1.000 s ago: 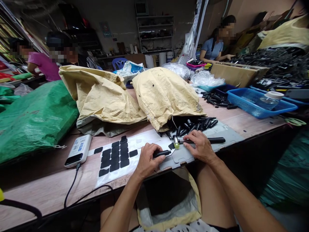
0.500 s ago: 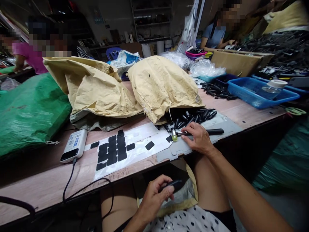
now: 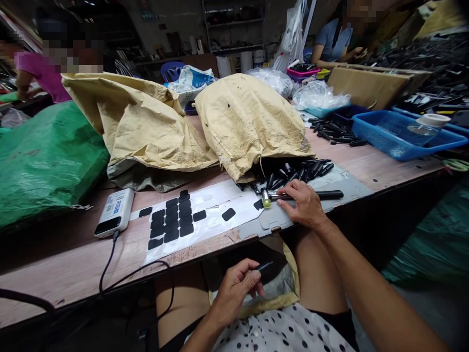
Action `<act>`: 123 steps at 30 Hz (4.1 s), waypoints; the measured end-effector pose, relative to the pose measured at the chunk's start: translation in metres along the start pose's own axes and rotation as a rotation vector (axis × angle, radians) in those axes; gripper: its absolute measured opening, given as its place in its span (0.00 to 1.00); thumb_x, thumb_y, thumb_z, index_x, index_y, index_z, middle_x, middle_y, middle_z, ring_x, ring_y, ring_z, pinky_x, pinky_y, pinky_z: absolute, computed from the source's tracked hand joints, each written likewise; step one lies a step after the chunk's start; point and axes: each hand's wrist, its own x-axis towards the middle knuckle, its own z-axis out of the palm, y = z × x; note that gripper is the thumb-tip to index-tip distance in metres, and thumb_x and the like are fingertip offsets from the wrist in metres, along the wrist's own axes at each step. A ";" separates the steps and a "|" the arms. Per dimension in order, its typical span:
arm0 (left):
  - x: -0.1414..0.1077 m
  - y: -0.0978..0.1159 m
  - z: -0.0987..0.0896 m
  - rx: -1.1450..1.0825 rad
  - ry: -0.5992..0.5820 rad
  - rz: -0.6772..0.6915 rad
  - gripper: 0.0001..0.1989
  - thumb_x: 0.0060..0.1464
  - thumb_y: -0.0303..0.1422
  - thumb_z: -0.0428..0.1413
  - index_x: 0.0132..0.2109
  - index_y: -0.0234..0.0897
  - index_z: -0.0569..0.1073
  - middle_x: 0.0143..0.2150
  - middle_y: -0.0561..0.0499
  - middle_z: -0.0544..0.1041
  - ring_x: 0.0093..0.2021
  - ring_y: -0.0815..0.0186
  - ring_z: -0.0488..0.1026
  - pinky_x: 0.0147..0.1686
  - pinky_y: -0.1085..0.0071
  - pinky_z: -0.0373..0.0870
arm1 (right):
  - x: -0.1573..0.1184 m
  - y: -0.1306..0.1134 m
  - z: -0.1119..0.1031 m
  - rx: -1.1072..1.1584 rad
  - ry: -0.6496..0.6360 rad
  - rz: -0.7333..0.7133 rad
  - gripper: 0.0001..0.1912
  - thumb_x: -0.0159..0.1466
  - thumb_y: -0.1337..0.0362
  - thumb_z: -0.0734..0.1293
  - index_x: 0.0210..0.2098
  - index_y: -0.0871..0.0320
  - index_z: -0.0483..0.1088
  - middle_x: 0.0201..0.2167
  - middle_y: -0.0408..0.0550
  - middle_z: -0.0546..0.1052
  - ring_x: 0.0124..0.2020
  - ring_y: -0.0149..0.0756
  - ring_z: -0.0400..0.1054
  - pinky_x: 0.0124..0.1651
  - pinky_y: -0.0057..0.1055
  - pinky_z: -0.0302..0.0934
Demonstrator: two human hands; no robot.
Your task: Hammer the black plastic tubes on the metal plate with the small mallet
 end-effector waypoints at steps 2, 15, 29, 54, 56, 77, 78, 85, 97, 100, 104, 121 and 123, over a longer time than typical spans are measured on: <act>0.000 0.000 -0.001 0.014 0.004 -0.010 0.25 0.60 0.54 0.57 0.43 0.32 0.75 0.26 0.48 0.78 0.26 0.69 0.68 0.30 0.73 0.63 | 0.000 0.001 0.000 -0.001 -0.004 0.001 0.10 0.62 0.58 0.68 0.41 0.54 0.75 0.37 0.48 0.71 0.40 0.42 0.65 0.47 0.40 0.59; 0.032 -0.066 -0.036 0.751 0.112 -0.542 0.21 0.65 0.49 0.47 0.44 0.40 0.78 0.35 0.50 0.80 0.38 0.60 0.76 0.39 0.69 0.66 | 0.000 0.000 0.000 0.006 0.002 -0.002 0.10 0.62 0.59 0.68 0.42 0.55 0.75 0.37 0.47 0.72 0.40 0.41 0.65 0.47 0.38 0.59; 0.079 0.135 -0.021 0.828 0.342 0.081 0.15 0.62 0.40 0.51 0.44 0.37 0.78 0.31 0.49 0.80 0.30 0.64 0.74 0.28 0.72 0.63 | 0.000 0.001 0.002 0.006 0.011 -0.009 0.09 0.62 0.60 0.69 0.41 0.55 0.75 0.37 0.47 0.71 0.40 0.41 0.65 0.47 0.38 0.58; 0.079 0.106 -0.057 1.115 0.358 0.497 0.08 0.57 0.36 0.62 0.44 0.44 0.80 0.38 0.50 0.75 0.43 0.59 0.69 0.45 0.62 0.60 | 0.003 -0.005 -0.007 -0.026 -0.005 -0.118 0.09 0.70 0.62 0.62 0.45 0.55 0.72 0.39 0.49 0.74 0.42 0.40 0.69 0.46 0.37 0.62; 0.079 0.108 -0.059 1.096 0.330 0.492 0.08 0.56 0.36 0.64 0.44 0.45 0.80 0.37 0.52 0.76 0.43 0.58 0.68 0.45 0.62 0.59 | 0.004 -0.016 -0.014 0.031 0.036 -0.117 0.10 0.71 0.63 0.61 0.48 0.55 0.72 0.41 0.49 0.74 0.43 0.39 0.70 0.46 0.35 0.64; 0.079 0.111 -0.062 1.035 0.295 0.433 0.07 0.50 0.36 0.67 0.34 0.41 0.78 0.34 0.55 0.78 0.41 0.60 0.66 0.43 0.64 0.58 | -0.003 -0.074 -0.013 0.163 -0.030 -0.214 0.21 0.68 0.71 0.62 0.57 0.48 0.74 0.37 0.47 0.74 0.38 0.35 0.70 0.39 0.29 0.65; 0.079 0.111 -0.062 1.028 0.293 0.435 0.07 0.50 0.36 0.68 0.35 0.42 0.79 0.34 0.55 0.78 0.41 0.60 0.66 0.44 0.64 0.58 | -0.003 -0.072 -0.014 0.180 -0.007 -0.192 0.21 0.69 0.70 0.62 0.57 0.48 0.73 0.38 0.48 0.74 0.39 0.35 0.70 0.40 0.29 0.65; 0.079 0.111 -0.061 1.049 0.306 0.411 0.06 0.51 0.36 0.66 0.37 0.43 0.80 0.35 0.53 0.79 0.43 0.59 0.68 0.47 0.62 0.59 | -0.007 -0.063 -0.016 0.239 -0.026 -0.129 0.18 0.71 0.66 0.62 0.56 0.47 0.74 0.36 0.46 0.75 0.37 0.33 0.71 0.38 0.28 0.67; 0.079 0.111 -0.059 1.023 0.325 0.410 0.09 0.47 0.29 0.62 0.38 0.43 0.77 0.37 0.54 0.78 0.43 0.59 0.68 0.48 0.62 0.61 | -0.002 -0.006 -0.008 0.187 -0.017 -0.175 0.10 0.68 0.64 0.66 0.46 0.50 0.78 0.37 0.48 0.76 0.39 0.37 0.71 0.43 0.36 0.68; 0.079 0.111 -0.060 1.012 0.321 0.415 0.09 0.47 0.28 0.61 0.38 0.42 0.77 0.37 0.54 0.78 0.43 0.59 0.68 0.48 0.62 0.61 | -0.003 0.001 -0.004 0.186 -0.040 -0.212 0.10 0.67 0.64 0.66 0.45 0.51 0.78 0.37 0.47 0.76 0.39 0.38 0.70 0.44 0.38 0.66; 0.078 0.112 -0.059 1.010 0.324 0.407 0.09 0.47 0.28 0.61 0.38 0.42 0.77 0.37 0.54 0.78 0.44 0.59 0.68 0.47 0.62 0.61 | -0.001 0.002 -0.005 0.201 -0.055 -0.215 0.10 0.67 0.64 0.66 0.45 0.51 0.78 0.37 0.48 0.76 0.39 0.38 0.69 0.43 0.38 0.65; 0.034 0.111 -0.022 0.987 0.087 0.433 0.10 0.51 0.28 0.59 0.41 0.43 0.76 0.39 0.53 0.78 0.41 0.61 0.71 0.43 0.66 0.64 | 0.001 0.005 -0.006 0.140 -0.104 -0.202 0.08 0.65 0.62 0.67 0.42 0.54 0.77 0.37 0.48 0.76 0.38 0.38 0.67 0.43 0.37 0.62; 0.015 0.099 -0.008 0.955 -0.080 0.319 0.11 0.50 0.29 0.59 0.43 0.45 0.76 0.39 0.54 0.79 0.37 0.63 0.72 0.38 0.68 0.65 | 0.001 0.005 -0.006 0.141 -0.108 -0.203 0.08 0.65 0.62 0.68 0.42 0.54 0.77 0.37 0.48 0.76 0.38 0.38 0.67 0.43 0.36 0.62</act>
